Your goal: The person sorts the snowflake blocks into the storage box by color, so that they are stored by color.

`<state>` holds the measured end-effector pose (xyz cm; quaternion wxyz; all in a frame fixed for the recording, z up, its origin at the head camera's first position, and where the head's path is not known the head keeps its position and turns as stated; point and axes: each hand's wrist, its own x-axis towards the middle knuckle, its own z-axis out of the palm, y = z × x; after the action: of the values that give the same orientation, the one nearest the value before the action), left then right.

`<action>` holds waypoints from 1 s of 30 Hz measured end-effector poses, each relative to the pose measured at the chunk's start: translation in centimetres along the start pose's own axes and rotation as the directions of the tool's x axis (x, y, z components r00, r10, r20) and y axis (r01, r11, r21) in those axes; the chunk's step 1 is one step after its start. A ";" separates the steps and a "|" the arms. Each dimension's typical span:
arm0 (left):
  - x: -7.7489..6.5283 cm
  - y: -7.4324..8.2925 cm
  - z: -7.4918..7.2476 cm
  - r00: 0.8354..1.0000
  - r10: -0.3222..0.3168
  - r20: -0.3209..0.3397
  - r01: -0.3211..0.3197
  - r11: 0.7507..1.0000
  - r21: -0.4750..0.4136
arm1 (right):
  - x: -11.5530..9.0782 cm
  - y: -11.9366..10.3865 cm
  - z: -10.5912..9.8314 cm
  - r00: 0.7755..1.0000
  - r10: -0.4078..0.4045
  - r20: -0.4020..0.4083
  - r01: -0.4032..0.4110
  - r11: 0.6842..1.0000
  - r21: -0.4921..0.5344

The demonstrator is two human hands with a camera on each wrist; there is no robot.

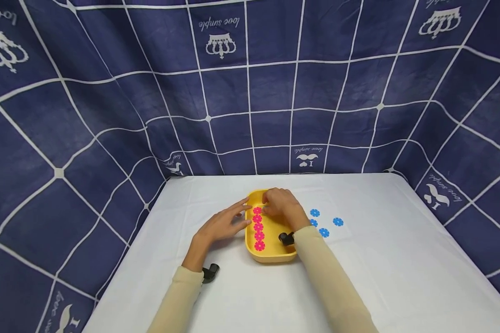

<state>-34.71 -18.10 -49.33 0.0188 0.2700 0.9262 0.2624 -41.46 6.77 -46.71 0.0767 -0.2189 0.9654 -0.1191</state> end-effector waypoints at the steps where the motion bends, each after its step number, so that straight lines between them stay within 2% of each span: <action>1: 0.0 0.0 0.0 1.000 0.000 0.000 0.000 1.000 0.002 | -0.1 0.0 0.0 1.000 0.002 -0.010 -0.002 1.000 0.014; 12: -0.2 0.1 0.2 1.000 0.000 -0.003 0.000 1.000 0.003 | -1.7 0.3 0.0 0.990 -0.012 -0.141 0.027 0.994 0.105; 19: -0.2 0.2 0.0 1.000 0.012 -0.016 -0.012 1.000 0.013 | -2.6 0.5 -0.6 0.984 -0.012 -0.176 0.042 0.985 0.165; 30: -0.1 0.1 0.3 1.000 -0.005 0.001 0.005 1.000 0.013 | -4.0 0.4 -1.0 0.974 0.013 -0.227 0.036 0.977 0.212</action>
<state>-34.51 -17.92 -49.52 0.0183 0.2678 0.9286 0.2563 -38.22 9.10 -45.49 -0.0117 -0.2000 0.9480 -0.2473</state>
